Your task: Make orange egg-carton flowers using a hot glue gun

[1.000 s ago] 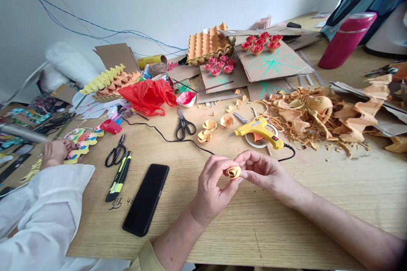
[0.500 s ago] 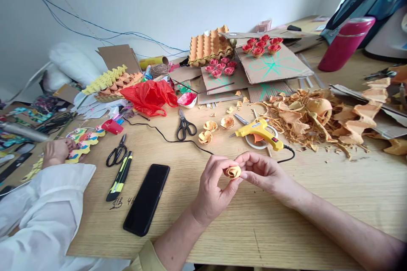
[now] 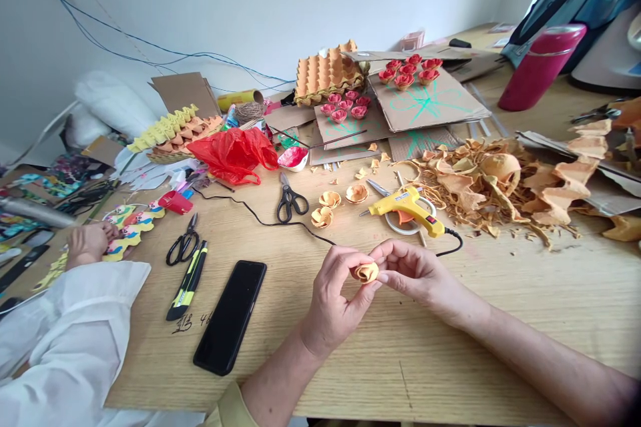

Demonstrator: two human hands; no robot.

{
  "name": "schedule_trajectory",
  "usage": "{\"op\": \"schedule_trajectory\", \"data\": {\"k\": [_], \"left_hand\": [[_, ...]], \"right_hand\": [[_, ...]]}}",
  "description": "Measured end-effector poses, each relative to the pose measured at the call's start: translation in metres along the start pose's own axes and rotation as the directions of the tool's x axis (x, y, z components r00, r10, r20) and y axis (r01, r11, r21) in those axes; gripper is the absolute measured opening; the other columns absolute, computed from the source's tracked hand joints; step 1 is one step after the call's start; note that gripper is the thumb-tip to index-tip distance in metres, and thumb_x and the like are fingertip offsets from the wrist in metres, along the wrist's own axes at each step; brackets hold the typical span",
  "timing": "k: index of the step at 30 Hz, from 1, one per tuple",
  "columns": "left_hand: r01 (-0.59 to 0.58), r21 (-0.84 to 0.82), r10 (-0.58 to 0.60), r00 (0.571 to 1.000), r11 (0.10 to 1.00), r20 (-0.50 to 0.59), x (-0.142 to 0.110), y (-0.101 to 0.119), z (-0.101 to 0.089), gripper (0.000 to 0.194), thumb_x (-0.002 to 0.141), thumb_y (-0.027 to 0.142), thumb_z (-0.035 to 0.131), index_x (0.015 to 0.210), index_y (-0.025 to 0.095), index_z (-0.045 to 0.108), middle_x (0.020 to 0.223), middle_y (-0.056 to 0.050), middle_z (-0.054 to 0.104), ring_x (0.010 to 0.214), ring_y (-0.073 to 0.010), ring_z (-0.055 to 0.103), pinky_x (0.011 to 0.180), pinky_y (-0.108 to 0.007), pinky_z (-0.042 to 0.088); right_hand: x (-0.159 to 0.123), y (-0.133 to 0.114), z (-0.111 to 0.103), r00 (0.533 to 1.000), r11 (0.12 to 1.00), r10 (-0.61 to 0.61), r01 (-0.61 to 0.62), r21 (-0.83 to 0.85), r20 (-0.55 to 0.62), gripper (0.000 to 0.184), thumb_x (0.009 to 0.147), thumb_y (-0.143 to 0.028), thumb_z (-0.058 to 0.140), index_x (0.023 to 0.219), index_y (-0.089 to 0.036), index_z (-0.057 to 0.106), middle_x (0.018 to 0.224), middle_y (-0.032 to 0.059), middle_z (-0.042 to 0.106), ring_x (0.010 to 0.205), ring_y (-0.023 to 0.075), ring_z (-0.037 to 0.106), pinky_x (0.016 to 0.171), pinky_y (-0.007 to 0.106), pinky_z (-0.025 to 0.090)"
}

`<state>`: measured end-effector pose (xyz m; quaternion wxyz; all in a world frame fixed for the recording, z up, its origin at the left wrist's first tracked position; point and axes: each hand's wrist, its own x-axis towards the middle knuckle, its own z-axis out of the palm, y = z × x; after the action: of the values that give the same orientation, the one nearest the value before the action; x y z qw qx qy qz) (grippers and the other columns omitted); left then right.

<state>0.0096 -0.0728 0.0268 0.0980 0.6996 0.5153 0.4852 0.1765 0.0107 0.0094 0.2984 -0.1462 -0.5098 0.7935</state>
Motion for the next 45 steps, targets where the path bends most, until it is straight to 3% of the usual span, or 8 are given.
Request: {"op": "schedule_trajectory", "data": {"k": [12, 20, 29, 34, 36, 40, 42, 45], "left_hand": [[-0.046, 0.119, 0.043, 0.999, 0.992, 0.029, -0.001, -0.001, -0.003, 0.019, 0.094, 0.019, 0.068, 0.111, 0.022, 0.06, 0.098, -0.005, 0.064, 0.092, -0.0182, 0.062, 0.084, -0.032, 0.053], [-0.037, 0.098, 0.038, 0.999, 0.995, -0.016, -0.001, -0.001, 0.0, 0.019, 0.094, 0.019, 0.067, 0.11, 0.021, 0.057, 0.098, -0.005, 0.066, 0.09, -0.0173, 0.062, 0.083, -0.03, 0.052], [-0.03, 0.154, 0.033, 0.999, 0.988, -0.015, -0.002, 0.0, -0.003, 0.025, 0.092, 0.017, 0.068, 0.113, 0.022, 0.056, 0.099, -0.004, 0.067, 0.088, -0.0171, 0.063, 0.083, -0.031, 0.051], [0.046, 0.007, -0.046, 0.999, 0.999, -0.018, -0.004, -0.005, -0.009, 0.038, 0.094, 0.038, 0.064, 0.126, 0.02, 0.054, 0.106, -0.007, 0.063, 0.082, -0.017, 0.058, 0.083, -0.034, 0.05], [0.101, -0.081, -0.104, 0.994, 0.992, -0.034, -0.005, -0.007, -0.011, 0.034, 0.098, 0.042, 0.058, 0.123, 0.02, 0.057, 0.106, -0.008, 0.061, 0.084, -0.0174, 0.057, 0.084, -0.035, 0.05], [0.265, -0.19, -0.292, 0.948, 0.945, -0.127, -0.002, -0.009, -0.01, 0.015, 0.103, 0.031, 0.05, 0.107, 0.02, 0.06, 0.098, -0.006, 0.06, 0.087, -0.0167, 0.059, 0.085, -0.032, 0.049], [0.304, -0.233, -0.347, 0.921, 0.924, -0.174, 0.001, -0.011, -0.008, 0.007, 0.099, 0.028, 0.058, 0.099, 0.02, 0.059, 0.094, -0.004, 0.06, 0.086, -0.0159, 0.06, 0.083, -0.029, 0.05], [0.331, -0.278, -0.393, 0.896, 0.902, -0.205, 0.003, -0.015, -0.006, 0.012, 0.092, 0.024, 0.069, 0.087, 0.019, 0.059, 0.085, 0.0, 0.061, 0.081, -0.0144, 0.059, 0.079, -0.026, 0.05]], "right_hand": [[0.001, 0.001, -0.002, 1.0, 0.999, 0.004, -0.005, 0.034, 0.012, 0.02, 0.088, -0.031, 0.079, 0.103, -0.021, 0.07, 0.091, -0.0011, 0.073, 0.083, 0.0078, 0.065, 0.081, 0.021, 0.052], [0.001, 0.0, -0.001, 1.0, 0.999, -0.013, 0.012, 0.037, 0.017, 0.018, 0.09, -0.03, 0.078, 0.103, -0.021, 0.069, 0.092, -0.0016, 0.073, 0.084, 0.007, 0.066, 0.08, 0.019, 0.052], [0.0, -0.001, 0.0, 1.0, 1.0, -0.025, 0.026, -0.006, 0.011, 0.018, 0.091, -0.03, 0.076, 0.103, -0.021, 0.068, 0.093, 0.0005, 0.075, 0.086, 0.0104, 0.068, 0.084, 0.025, 0.054], [0.0, -0.002, 0.002, 0.999, 0.999, -0.04, 0.04, 0.002, 0.025, 0.015, 0.092, -0.03, 0.076, 0.102, -0.022, 0.069, 0.091, -0.0011, 0.074, 0.085, 0.0087, 0.068, 0.082, 0.022, 0.053], [-0.001, -0.003, 0.002, 0.999, 0.999, -0.037, 0.037, -0.013, 0.014, 0.015, 0.091, -0.03, 0.077, 0.102, -0.022, 0.069, 0.091, -0.0013, 0.074, 0.085, 0.0081, 0.067, 0.081, 0.021, 0.053], [-0.001, -0.001, 0.0, 1.0, 0.999, -0.023, 0.022, -0.047, -0.011, 0.016, 0.091, -0.029, 0.077, 0.102, -0.021, 0.069, 0.094, 0.0003, 0.075, 0.087, 0.0088, 0.067, 0.082, 0.022, 0.052], [-0.002, 0.0, -0.001, 1.0, 0.998, -0.019, 0.018, -0.053, -0.022, 0.017, 0.09, -0.03, 0.077, 0.102, -0.021, 0.069, 0.095, 0.0008, 0.075, 0.086, 0.0092, 0.067, 0.082, 0.022, 0.052], [-0.002, 0.003, -0.002, 0.999, 0.998, -0.014, 0.012, -0.058, -0.036, 0.019, 0.089, -0.032, 0.079, 0.101, -0.02, 0.069, 0.094, 0.0018, 0.074, 0.084, 0.0104, 0.066, 0.08, 0.024, 0.052]]}}
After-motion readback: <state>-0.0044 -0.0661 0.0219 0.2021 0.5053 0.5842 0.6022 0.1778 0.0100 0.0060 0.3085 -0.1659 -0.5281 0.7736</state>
